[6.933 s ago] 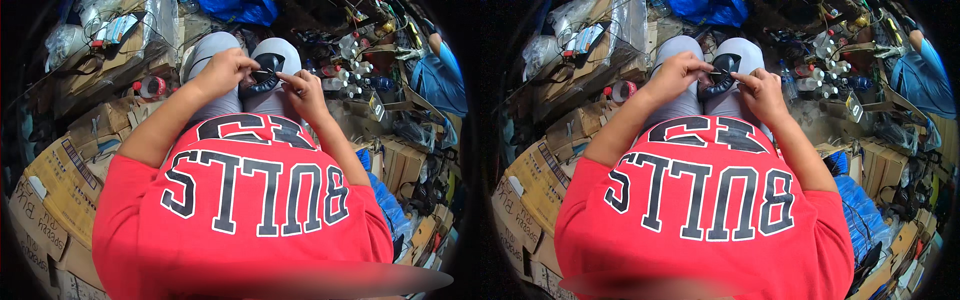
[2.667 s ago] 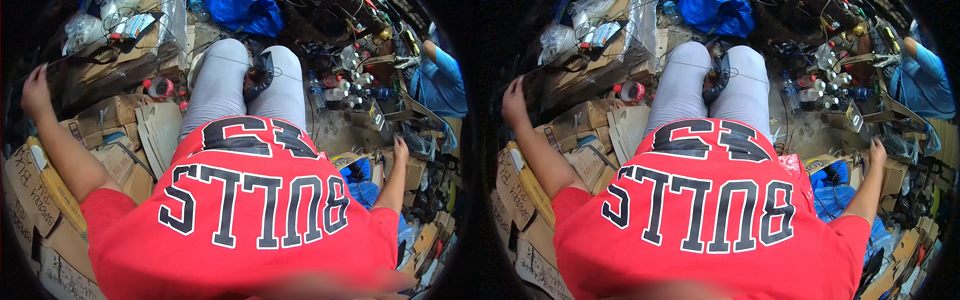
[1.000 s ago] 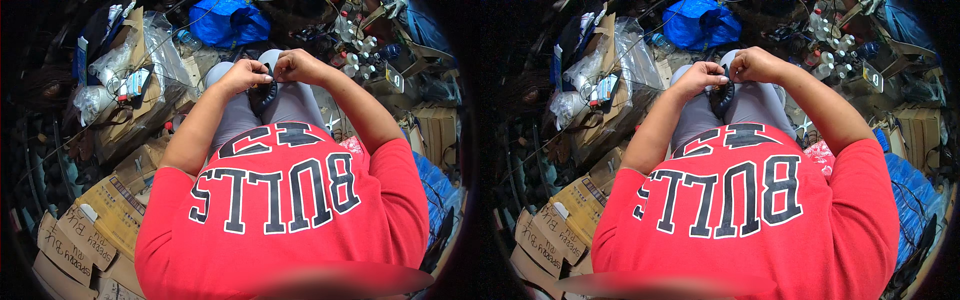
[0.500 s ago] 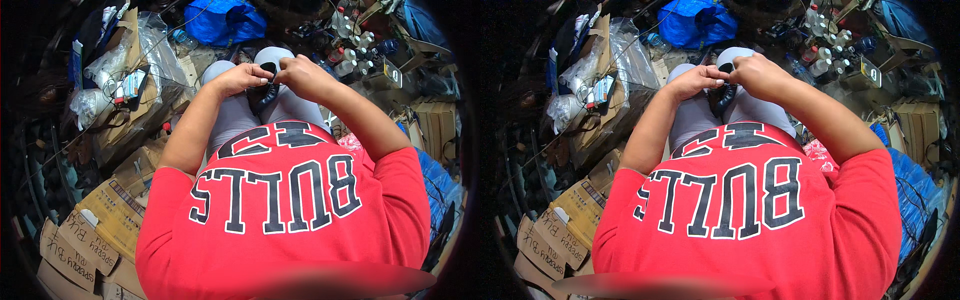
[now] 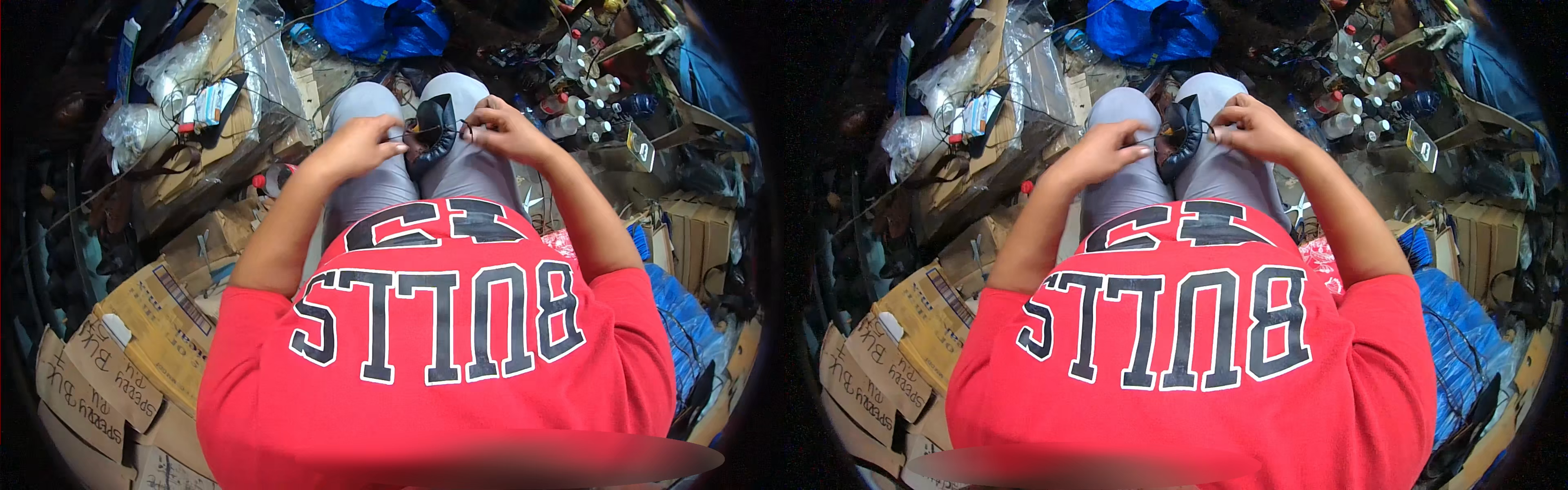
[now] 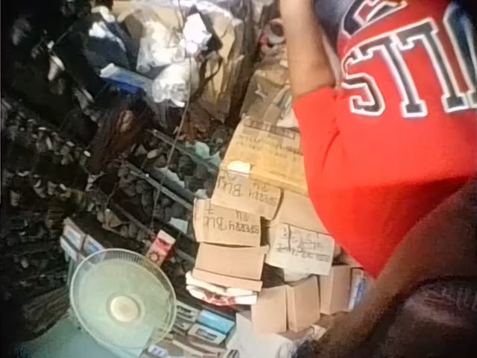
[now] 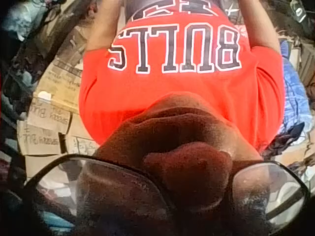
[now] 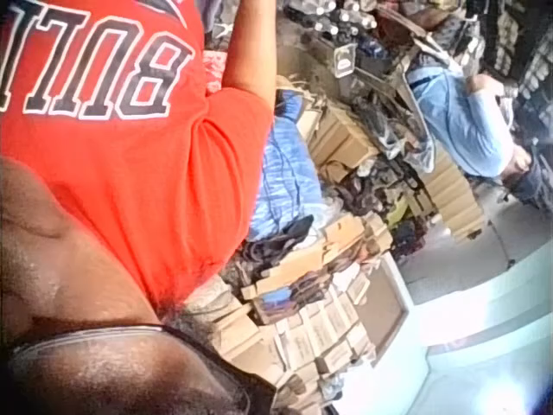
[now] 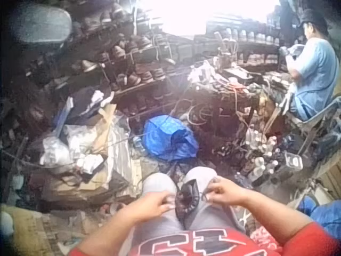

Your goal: The recorder is hand-stitching a black leather shoe component using a needle and thread while holding it in their lap.

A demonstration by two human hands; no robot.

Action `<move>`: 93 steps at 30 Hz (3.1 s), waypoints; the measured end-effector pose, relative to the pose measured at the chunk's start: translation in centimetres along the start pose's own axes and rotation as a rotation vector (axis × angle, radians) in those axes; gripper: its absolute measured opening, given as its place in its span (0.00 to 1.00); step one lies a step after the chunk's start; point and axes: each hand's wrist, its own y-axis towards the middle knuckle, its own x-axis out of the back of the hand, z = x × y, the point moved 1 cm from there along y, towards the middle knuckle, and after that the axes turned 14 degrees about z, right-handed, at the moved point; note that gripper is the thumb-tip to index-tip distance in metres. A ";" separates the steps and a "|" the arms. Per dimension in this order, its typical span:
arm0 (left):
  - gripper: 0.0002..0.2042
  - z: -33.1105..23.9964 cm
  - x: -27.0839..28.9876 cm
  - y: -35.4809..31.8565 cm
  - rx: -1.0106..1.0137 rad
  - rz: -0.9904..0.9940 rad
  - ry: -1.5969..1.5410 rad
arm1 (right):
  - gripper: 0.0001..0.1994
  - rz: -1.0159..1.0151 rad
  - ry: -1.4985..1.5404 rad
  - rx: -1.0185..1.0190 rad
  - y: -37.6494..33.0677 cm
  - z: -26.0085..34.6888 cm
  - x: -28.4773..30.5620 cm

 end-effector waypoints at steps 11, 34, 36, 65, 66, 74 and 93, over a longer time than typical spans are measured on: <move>0.16 -3.3 -1.5 3.1 -0.634 -0.269 -1.312 | 0.20 -0.517 1.733 0.136 3.1 0.9 -0.5; 0.13 -1.1 -4.4 2.0 -0.351 -0.267 0.085 | 0.24 0.452 -0.413 -0.327 7.2 3.6 3.5; 0.14 -0.7 -4.2 2.2 -0.423 -0.256 0.043 | 0.24 0.439 -0.209 -0.401 5.9 3.1 3.8; 0.11 -1.8 0.7 7.8 -0.234 0.109 -0.443 | 0.12 -0.117 0.483 -0.141 -4.5 6.7 1.7; 0.11 -1.2 0.7 7.6 -0.260 0.136 -0.528 | 0.12 -0.147 0.566 -0.142 -5.0 7.4 2.7; 0.16 -1.0 1.4 6.9 -0.375 0.321 -0.599 | 0.10 -0.084 -0.056 -0.139 -2.8 5.6 0.6; 0.15 -1.1 1.3 8.0 -0.360 0.352 -0.516 | 0.08 0.065 0.215 -0.242 -0.5 2.4 1.3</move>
